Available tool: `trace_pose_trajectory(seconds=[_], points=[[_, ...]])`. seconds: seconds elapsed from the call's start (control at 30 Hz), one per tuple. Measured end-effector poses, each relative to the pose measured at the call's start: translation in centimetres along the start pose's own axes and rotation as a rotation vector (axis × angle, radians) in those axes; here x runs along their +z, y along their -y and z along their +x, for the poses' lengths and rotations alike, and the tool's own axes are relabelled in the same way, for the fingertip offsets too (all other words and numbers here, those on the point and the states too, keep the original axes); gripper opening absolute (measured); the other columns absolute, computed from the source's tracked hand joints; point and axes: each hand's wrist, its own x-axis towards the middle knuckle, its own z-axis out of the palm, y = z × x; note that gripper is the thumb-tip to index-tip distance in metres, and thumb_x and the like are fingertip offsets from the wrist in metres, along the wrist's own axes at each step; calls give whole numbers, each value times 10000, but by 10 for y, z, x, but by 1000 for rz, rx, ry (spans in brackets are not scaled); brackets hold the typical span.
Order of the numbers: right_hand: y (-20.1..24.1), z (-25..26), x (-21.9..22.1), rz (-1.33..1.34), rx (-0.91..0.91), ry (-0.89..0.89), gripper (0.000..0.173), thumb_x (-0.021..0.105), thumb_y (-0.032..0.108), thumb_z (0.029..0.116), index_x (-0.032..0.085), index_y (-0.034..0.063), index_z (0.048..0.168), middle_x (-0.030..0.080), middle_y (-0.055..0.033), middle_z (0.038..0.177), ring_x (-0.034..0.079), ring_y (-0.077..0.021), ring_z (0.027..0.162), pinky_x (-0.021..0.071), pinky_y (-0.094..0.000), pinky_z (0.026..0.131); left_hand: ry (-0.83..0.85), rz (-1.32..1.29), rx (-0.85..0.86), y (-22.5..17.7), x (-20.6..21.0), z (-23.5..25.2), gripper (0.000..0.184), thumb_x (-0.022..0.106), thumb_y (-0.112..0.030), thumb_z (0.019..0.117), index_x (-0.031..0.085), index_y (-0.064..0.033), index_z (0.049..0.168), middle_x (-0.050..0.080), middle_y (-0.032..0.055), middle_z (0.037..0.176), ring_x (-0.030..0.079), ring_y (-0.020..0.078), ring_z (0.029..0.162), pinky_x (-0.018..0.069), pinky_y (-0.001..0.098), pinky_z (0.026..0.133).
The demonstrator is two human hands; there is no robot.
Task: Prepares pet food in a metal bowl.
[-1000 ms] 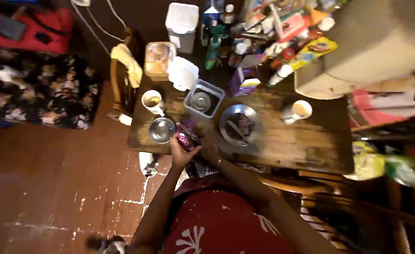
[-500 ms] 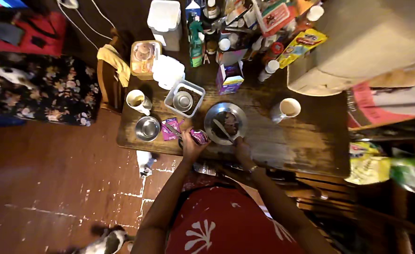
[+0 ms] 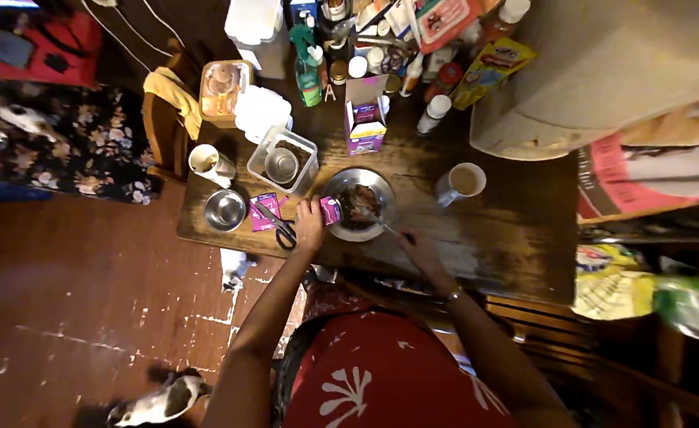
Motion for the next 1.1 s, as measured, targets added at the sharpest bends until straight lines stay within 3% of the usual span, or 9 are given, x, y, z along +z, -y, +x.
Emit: trace_pose_trajectory(seconds=[0.07,0.27,0.4,0.53,0.6,0.67,0.83,1.0,1.1], points=[[-3,-1,-9,1,-40,-5,305,562,206,1062,656,-69,1155,673,-197,1001,639,-216,839,544,-383,808,37,25,-17,-9,0,5,777,871,-71,746,504,44,1422,527,356,1338,499,533,1288,477,612,1013],[-3,-3,-24,-2,-111,5,297,601,223,1042,690,-58,1080,680,-167,933,629,-180,790,537,-352,771,65,62,3,-22,0,13,757,828,-26,775,484,36,1446,516,359,1348,488,545,1287,467,645,988],[-17,-1,-32,-54,-96,0,339,612,272,1038,694,-54,1078,677,-176,933,628,-208,784,537,-389,766,80,87,-17,-33,3,9,720,801,-62,821,476,0,1461,501,330,1389,506,512,1289,489,631,981],[-21,8,-28,-96,-181,17,316,611,210,1040,690,-91,1093,689,-245,964,662,-314,810,554,-511,800,146,109,-52,-35,3,7,562,693,-96,919,523,-69,1454,524,265,1419,522,432,1317,491,561,1036],[-19,12,-30,-110,-242,22,307,617,177,1030,681,-123,1044,680,-271,927,655,-346,795,544,-545,785,166,100,0,-32,2,7,539,642,-57,948,518,-71,1473,527,259,1432,504,428,1344,472,540,1065],[-12,12,-33,-125,-260,22,297,630,165,1023,682,-128,1022,677,-268,902,647,-345,777,540,-544,771,193,85,42,-29,1,7,604,657,-35,928,482,-80,1504,499,255,1478,463,432,1386,432,548,1104],[4,12,-37,-143,-290,38,251,636,142,1018,684,-103,986,661,-231,854,615,-286,738,526,-496,730,203,47,42,-27,2,6,726,754,-73,868,446,-78,1526,482,263,1486,448,437,1396,428,551,1108],[28,9,-37,-241,-313,50,245,645,141,1015,690,-99,990,679,-254,911,645,-327,826,517,-522,794,258,7,52,-34,-10,4,815,823,-93,820,427,-68,1532,486,265,1463,455,436,1381,435,558,1092],[48,3,-34,-296,-320,120,264,610,156,1028,699,-90,1062,696,-268,1014,679,-354,946,530,-519,890,233,9,109,-41,-9,-1,831,880,-127,779,465,-37,1493,494,280,1436,494,455,1338,496,565,1032]])
